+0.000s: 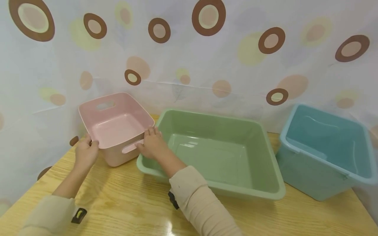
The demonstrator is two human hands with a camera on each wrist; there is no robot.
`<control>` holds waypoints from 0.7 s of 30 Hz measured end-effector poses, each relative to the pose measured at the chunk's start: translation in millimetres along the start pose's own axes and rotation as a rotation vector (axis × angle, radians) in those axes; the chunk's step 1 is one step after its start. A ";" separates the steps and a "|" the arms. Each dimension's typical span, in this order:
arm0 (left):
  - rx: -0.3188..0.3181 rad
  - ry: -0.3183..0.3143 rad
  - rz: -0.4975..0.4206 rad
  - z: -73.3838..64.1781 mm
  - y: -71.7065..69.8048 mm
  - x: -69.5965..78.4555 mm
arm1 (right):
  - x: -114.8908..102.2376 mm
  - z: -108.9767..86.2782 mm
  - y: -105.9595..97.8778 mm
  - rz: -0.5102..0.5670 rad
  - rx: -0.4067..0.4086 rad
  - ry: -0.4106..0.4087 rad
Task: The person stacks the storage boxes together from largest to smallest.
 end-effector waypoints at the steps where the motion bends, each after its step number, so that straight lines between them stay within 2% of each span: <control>1: 0.005 -0.001 -0.006 -0.3 0.4 0.7 | 0.4 0.1 0.2 -0.001 0.001 -0.003; 7: 0.014 -0.021 -0.043 -2.6 2.9 3.0 | 2.5 0.7 1.2 -0.001 0.008 -0.008; 14: 0.020 -0.013 -0.045 -6.8 6.0 5.8 | 4.7 1.3 1.7 -0.012 0.026 -0.021; 21: 0.085 0.011 -0.043 -10.9 10.6 10.0 | 6.5 2.7 2.8 0.008 0.017 -0.019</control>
Point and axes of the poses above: each hand's wrist, its own z-axis towards the middle knuckle, its own y-axis out of the palm, x = y × z, the point moved 3 cm from there along z, towards the middle knuckle, and after that the axes turned 14 degrees about y, right-handed, at the moved point
